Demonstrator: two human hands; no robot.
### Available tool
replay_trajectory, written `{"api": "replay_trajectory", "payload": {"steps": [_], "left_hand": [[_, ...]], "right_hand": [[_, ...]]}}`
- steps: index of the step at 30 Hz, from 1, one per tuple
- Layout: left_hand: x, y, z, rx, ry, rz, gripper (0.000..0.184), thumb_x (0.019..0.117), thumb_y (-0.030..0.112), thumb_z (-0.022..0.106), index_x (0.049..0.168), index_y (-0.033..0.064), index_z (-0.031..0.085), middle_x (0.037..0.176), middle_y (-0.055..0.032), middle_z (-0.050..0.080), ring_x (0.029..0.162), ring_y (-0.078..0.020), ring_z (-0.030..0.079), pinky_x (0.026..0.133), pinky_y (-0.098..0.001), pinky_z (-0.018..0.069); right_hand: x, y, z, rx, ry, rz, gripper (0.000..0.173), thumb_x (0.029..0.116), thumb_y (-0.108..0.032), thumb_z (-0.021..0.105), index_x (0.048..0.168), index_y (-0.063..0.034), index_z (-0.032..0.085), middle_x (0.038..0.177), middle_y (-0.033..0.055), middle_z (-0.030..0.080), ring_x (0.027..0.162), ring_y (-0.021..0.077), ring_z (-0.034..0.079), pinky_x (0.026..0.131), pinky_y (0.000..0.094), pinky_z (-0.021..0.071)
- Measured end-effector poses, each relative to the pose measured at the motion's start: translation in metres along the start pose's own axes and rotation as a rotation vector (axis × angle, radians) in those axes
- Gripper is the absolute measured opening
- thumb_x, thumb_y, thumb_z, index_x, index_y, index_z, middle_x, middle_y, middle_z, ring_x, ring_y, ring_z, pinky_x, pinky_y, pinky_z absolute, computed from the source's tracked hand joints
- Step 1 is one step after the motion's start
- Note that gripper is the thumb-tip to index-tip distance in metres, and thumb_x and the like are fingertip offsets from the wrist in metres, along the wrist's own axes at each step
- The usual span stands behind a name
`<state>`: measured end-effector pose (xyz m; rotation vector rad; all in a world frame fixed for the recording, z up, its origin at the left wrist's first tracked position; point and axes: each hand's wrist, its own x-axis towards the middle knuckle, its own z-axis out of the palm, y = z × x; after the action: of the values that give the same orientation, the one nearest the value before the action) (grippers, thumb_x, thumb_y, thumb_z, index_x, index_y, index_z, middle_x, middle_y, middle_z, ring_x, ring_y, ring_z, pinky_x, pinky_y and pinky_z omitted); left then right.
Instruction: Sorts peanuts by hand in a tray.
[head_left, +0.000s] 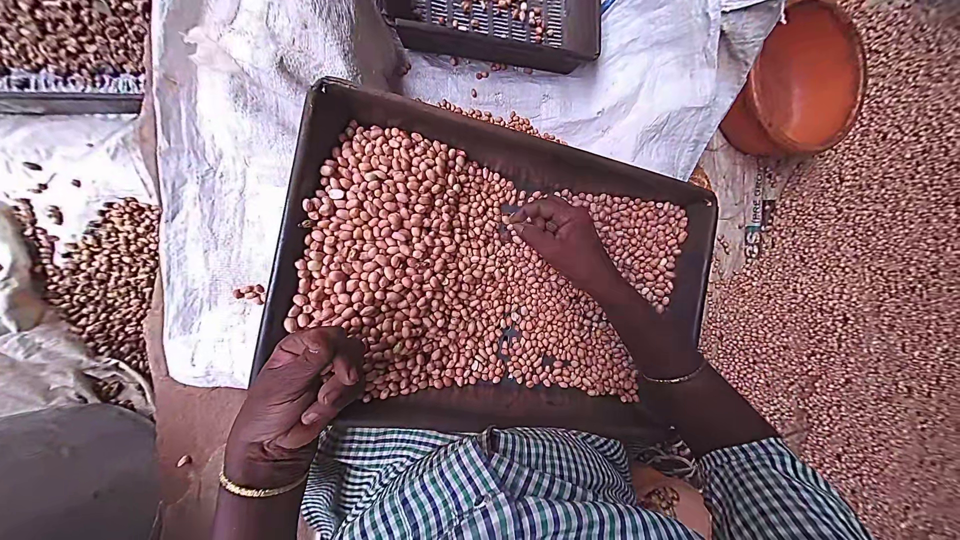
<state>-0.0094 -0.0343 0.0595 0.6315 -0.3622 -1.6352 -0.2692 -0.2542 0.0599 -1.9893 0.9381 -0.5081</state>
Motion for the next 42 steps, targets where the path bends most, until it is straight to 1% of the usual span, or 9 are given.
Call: {"api": "replay_trajectory", "payload": {"steps": [5, 9, 11, 15, 19, 26, 29, 36, 42], "left_hand": [[-0.001, 0.001, 0.002, 0.012, 0.016, 0.018, 0.034, 0.1021, 0.036, 0.058, 0.084, 0.0154, 0.077, 0.065, 0.0119, 0.065, 0.049, 0.0088, 0.053, 0.045, -0.0062, 0.0405], [0.000, 0.000, -0.002, 0.020, -0.019, 0.018, 0.034, 0.1026, 0.036, 0.057, 0.085, 0.0149, 0.076, 0.065, 0.0122, 0.065, 0.049, 0.0090, 0.053, 0.044, -0.0063, 0.0403], [-0.002, 0.000, -0.002, 0.014, -0.022, 0.014, 0.034, 0.1025, 0.037, 0.057, 0.085, 0.0143, 0.076, 0.065, 0.0118, 0.065, 0.049, 0.0087, 0.053, 0.045, -0.0063, 0.0406], [0.000, 0.001, -0.001, -0.010, -0.013, -0.011, 0.034, 0.1020, 0.037, 0.058, 0.085, 0.0136, 0.076, 0.064, 0.0109, 0.064, 0.049, 0.0080, 0.054, 0.044, -0.0064, 0.0410], [-0.002, 0.001, 0.001, 0.026, 0.029, 0.011, 0.033, 0.1008, 0.038, 0.060, 0.082, 0.0165, 0.076, 0.064, 0.0122, 0.064, 0.048, 0.0085, 0.052, 0.044, -0.0064, 0.0404], [-0.001, 0.001, 0.002, 0.036, 0.021, -0.031, 0.040, 0.1011, 0.044, 0.055, 0.089, 0.0133, 0.077, 0.065, 0.0099, 0.066, 0.049, 0.0076, 0.054, 0.045, -0.0063, 0.0418], [0.006, 0.001, 0.004, 0.233, 0.006, -0.177, 0.049, 0.1027, 0.054, 0.046, 0.106, 0.0160, 0.077, 0.073, 0.0091, 0.069, 0.048, 0.0083, 0.054, 0.044, -0.0059, 0.0420], [0.002, -0.001, -0.004, 0.214, 0.033, -0.100, 0.040, 0.1031, 0.043, 0.054, 0.081, 0.0170, 0.076, 0.062, 0.0113, 0.063, 0.045, 0.0074, 0.050, 0.041, -0.0079, 0.0395], [0.002, -0.001, -0.006, 0.179, 0.027, -0.072, 0.040, 0.1044, 0.040, 0.053, 0.081, 0.0154, 0.075, 0.062, 0.0103, 0.063, 0.045, 0.0069, 0.051, 0.042, -0.0075, 0.0407]], "right_hand": [[0.009, -0.024, 0.015, -0.531, -0.168, -0.054, 0.015, 0.0965, -0.006, 0.066, 0.106, 0.0060, 0.070, 0.097, 0.0247, 0.064, 0.082, 0.0379, 0.067, 0.072, 0.0481, 0.0555], [0.019, 0.017, 0.000, 0.343, 0.082, 0.038, 0.010, 0.0920, -0.003, 0.055, 0.095, -0.0074, 0.063, 0.078, -0.0084, 0.057, 0.064, -0.0036, 0.050, 0.060, 0.0132, 0.0434], [0.007, 0.016, -0.007, 0.649, 0.071, 0.133, 0.020, 0.0940, -0.005, 0.044, 0.099, -0.0168, 0.059, 0.088, -0.0106, 0.062, 0.068, -0.0034, 0.056, 0.062, 0.0140, 0.0490], [-0.026, -0.024, -0.001, 0.128, -0.060, 0.236, 0.012, 0.0969, 0.000, 0.060, 0.106, -0.0045, 0.067, 0.081, 0.0032, 0.051, 0.057, 0.0071, 0.040, 0.050, 0.0184, 0.0330], [-0.018, -0.020, 0.023, -0.305, -0.082, 0.034, 0.020, 0.0931, 0.000, 0.067, 0.112, 0.0022, 0.073, 0.094, 0.0203, 0.061, 0.070, 0.0252, 0.057, 0.064, 0.0368, 0.0498], [-0.029, -0.065, 0.029, 0.391, 0.028, -0.004, 0.011, 0.0940, 0.001, 0.065, 0.104, 0.0022, 0.069, 0.070, -0.0045, 0.049, 0.052, -0.0045, 0.036, 0.047, 0.0083, 0.0317], [-0.029, -0.098, 0.056, 0.373, -0.172, -0.099, 0.016, 0.0906, -0.002, 0.071, 0.103, 0.0086, 0.071, 0.081, 0.0061, 0.059, 0.064, 0.0010, 0.044, 0.058, 0.0137, 0.0369], [-0.057, -0.008, -0.040, 0.042, 0.313, 0.258, 0.013, 0.1044, -0.017, 0.057, 0.112, -0.0084, 0.062, 0.087, 0.0003, 0.055, 0.063, 0.0030, 0.046, 0.055, 0.0167, 0.0393], [-0.060, -0.004, -0.030, -0.345, 0.070, 0.240, 0.027, 0.0979, -0.009, 0.067, 0.125, -0.0075, 0.068, 0.103, 0.0152, 0.057, 0.073, 0.0221, 0.053, 0.065, 0.0356, 0.0470]]}}
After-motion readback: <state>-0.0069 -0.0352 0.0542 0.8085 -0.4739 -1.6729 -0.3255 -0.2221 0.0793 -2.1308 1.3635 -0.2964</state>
